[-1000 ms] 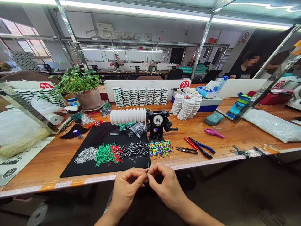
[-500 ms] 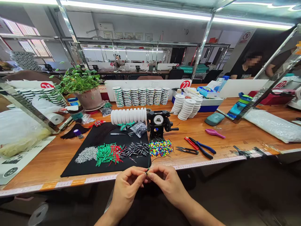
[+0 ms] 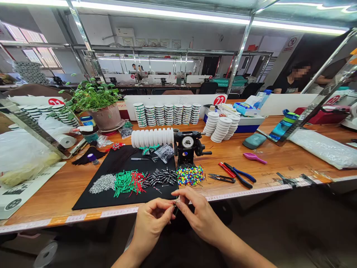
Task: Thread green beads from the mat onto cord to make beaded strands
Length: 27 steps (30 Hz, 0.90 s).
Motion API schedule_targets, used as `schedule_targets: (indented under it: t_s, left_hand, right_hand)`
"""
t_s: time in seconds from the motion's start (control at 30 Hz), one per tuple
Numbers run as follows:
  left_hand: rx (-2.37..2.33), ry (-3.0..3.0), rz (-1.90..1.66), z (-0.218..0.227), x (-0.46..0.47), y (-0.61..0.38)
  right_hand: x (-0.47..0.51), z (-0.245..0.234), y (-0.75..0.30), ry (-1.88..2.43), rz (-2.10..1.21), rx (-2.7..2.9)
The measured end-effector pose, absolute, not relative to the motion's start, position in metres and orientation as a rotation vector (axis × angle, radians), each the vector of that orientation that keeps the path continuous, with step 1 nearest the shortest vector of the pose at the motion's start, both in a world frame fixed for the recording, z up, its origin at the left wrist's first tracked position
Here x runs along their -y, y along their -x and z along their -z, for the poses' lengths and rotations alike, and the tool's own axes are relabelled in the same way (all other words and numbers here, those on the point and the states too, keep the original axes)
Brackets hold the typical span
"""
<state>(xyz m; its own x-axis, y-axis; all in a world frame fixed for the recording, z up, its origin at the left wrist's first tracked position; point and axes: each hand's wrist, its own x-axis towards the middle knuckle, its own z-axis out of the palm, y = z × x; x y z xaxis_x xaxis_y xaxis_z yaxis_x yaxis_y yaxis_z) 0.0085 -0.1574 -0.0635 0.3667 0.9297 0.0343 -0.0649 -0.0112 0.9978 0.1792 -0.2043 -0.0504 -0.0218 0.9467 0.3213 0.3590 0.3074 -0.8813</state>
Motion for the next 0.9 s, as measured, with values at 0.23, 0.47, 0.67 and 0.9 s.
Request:
schedule_targets:
  t_s: [0.23, 0.47, 0.67, 0.9]
  left_hand:
    - [-0.944, -1.225, -0.937, 0.056, 0.156, -0.011]
    - [-1.000, -1.116, -0.904, 0.059, 0.154, -0.012]
    - [-0.945, -0.933, -0.887, 0.053, 0.155, -0.011]
    - [-0.892, -0.963, -0.822, 0.052, 0.158, -0.011]
  right_hand:
    - [0.184, 0.048, -0.188, 1.138, -0.940, 1.600]
    - [0.175, 0.046, -0.175, 1.075, -0.565, 1.524]
    - [0.190, 0.062, -0.171, 0.974, -0.013, 1.584]
    - [0.194, 0.078, -0.179, 0.880, 0.264, 1.793]
